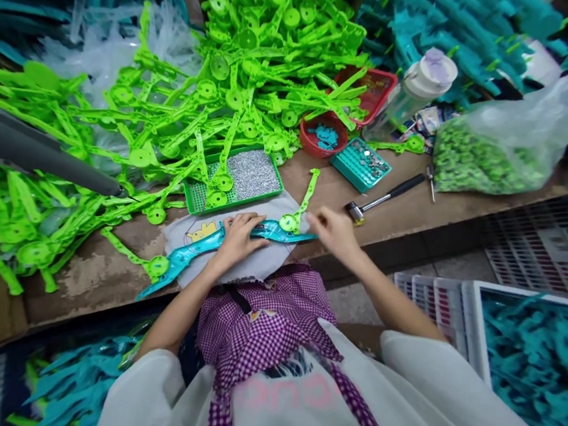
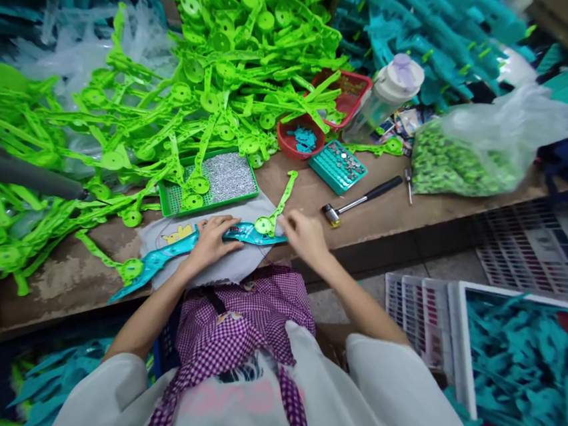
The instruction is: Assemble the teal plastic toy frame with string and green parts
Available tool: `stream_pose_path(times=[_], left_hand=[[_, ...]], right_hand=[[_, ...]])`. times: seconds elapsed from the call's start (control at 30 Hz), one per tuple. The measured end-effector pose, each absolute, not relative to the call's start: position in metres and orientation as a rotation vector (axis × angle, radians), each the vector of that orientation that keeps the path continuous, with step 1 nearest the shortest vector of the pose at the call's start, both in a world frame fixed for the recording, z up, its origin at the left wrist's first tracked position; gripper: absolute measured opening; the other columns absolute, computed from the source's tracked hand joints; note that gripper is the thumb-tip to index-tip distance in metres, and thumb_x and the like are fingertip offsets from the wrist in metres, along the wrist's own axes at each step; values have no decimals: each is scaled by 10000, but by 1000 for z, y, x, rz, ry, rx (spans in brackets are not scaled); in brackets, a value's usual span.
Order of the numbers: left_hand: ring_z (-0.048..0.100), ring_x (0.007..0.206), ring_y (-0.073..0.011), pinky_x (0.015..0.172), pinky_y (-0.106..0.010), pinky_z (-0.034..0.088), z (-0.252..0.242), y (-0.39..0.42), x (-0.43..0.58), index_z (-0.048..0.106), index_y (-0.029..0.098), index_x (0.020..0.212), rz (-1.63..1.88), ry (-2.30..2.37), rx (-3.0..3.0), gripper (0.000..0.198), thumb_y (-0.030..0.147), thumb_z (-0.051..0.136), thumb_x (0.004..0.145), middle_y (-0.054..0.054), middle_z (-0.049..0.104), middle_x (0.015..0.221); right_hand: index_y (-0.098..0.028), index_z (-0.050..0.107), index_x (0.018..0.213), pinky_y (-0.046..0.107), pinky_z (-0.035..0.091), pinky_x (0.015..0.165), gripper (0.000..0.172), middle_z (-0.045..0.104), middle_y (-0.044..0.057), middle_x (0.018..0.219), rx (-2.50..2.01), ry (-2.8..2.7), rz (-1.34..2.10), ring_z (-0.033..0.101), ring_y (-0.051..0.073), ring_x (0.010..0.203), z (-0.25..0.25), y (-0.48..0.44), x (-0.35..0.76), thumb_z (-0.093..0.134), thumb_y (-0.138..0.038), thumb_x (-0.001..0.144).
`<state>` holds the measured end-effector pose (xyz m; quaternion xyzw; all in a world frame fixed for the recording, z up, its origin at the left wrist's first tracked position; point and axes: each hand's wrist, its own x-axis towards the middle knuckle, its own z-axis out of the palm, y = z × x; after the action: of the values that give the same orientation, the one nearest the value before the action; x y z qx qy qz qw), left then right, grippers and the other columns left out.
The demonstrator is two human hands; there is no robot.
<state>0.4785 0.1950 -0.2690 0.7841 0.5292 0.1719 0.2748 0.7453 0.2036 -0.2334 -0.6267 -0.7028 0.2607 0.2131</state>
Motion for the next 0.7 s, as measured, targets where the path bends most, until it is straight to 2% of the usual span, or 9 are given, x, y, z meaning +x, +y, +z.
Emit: stream_pose_path(times=[0.07, 0.13, 0.23, 0.33, 0.4, 0.53, 0.7], left_hand=[[541, 1229, -310, 1026, -478, 312, -265, 196, 478, 649, 276, 1345, 516, 1402, 2081, 509, 465, 753, 884, -99, 666, 1306], [557, 1184, -295, 1005, -465, 322, -262, 198, 478, 688, 293, 1292, 556, 1393, 2064, 435, 458, 744, 894, -76, 692, 1235], [564, 1133, -279, 982, -462, 320, -260, 200, 480, 734, 319, 1218, 558, 1385, 2087, 302, 419, 702, 935, -55, 711, 1141], [571, 1116, -274, 974, -475, 304, -262, 201, 481, 789, 319, 1076, 541, 1393, 2125, 180, 382, 658, 970, -55, 717, 1105], [585, 1100, -269, 972, -481, 294, -264, 202, 482, 803, 308, 1000, 541, 1404, 2132, 174, 374, 643, 979, -56, 724, 1098], [612, 1052, -251, 984, -494, 272, -264, 203, 481, 802, 303, 943, 558, 1409, 2149, 198, 384, 626, 986, -46, 744, 1079], [632, 1021, -245, 998, -500, 258, -260, 206, 478, 803, 291, 909, 556, 1415, 2195, 175, 369, 657, 966, -44, 754, 1042]], right_hand=[[-255, 655, 890, 336, 462, 686, 307, 729, 93, 913, -1639, -2133, 640, 661, 255, 839, -234, 175, 733, 575, -547, 942], [-248, 667, 931, 382, 484, 754, 253, 714, 133, 1014, -1618, -2256, 585, 651, 299, 953, -240, 157, 721, 589, -488, 949], [-238, 670, 932, 414, 492, 824, 184, 693, 130, 1029, -1584, -2272, 632, 640, 303, 991, -248, 156, 710, 547, -366, 980], [-236, 660, 920, 414, 493, 874, 173, 700, 119, 1065, -1492, -2156, 752, 647, 290, 1024, -243, 170, 713, 535, -339, 978], [-234, 650, 910, 388, 499, 844, 196, 724, 99, 1003, -1470, -2072, 910, 671, 266, 950, -232, 178, 725, 521, -364, 979], [-231, 644, 844, 301, 453, 644, 249, 701, 22, 714, -1549, -2006, 1205, 636, 198, 647, -203, 182, 772, 547, -438, 941], [-222, 672, 823, 295, 416, 637, 245, 716, 39, 720, -1701, -2060, 1036, 636, 198, 653, -182, 188, 829, 587, -441, 892]])
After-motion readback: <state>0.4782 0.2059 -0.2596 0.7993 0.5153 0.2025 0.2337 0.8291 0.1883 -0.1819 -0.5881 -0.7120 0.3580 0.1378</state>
